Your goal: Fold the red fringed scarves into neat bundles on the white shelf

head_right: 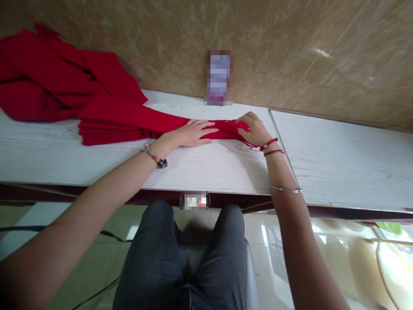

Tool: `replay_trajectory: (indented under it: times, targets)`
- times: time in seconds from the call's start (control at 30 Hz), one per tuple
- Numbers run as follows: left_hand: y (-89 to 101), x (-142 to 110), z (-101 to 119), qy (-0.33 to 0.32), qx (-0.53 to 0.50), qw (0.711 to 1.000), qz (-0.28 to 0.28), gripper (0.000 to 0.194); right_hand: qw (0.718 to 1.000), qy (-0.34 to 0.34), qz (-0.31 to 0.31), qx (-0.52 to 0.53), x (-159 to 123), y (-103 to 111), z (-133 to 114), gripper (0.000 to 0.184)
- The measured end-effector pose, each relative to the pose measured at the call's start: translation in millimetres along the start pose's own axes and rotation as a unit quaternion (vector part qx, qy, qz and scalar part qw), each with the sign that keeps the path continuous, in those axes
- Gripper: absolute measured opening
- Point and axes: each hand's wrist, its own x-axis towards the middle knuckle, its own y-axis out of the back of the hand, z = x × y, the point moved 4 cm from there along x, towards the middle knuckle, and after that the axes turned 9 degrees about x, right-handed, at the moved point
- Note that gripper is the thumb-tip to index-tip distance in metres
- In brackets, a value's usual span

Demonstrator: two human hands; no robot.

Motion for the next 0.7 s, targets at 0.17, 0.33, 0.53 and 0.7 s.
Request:
replay_trajectory:
  times: [0.17, 0.33, 0.53, 0.7]
  targets:
    - [2.2, -1.5, 1.0, 0.002, 0.005, 1.0, 0.0, 0.055, 0.994, 0.027, -0.11, -0.007, 9.4, -30.7, -12.2, 0.03]
    - [2.5, -2.2, 0.6, 0.001, 0.003, 1.0, 0.0, 0.055, 0.981, -0.087, -0.143, -0.1, -3.8, -8.4, 28.5, 0.026]
    - [0.2, -0.8, -0.7, -0.002, 0.0, 1.0, 0.003, 0.055, 0.994, -0.08, -0.019, -0.076, -9.3, 12.7, 28.0, 0.023]
    - [0.1, -0.3, -0.2, 0.003, -0.002, 1.0, 0.002, 0.055, 0.997, 0.036, -0.062, -0.018, 9.2, -19.1, -18.5, 0.023]
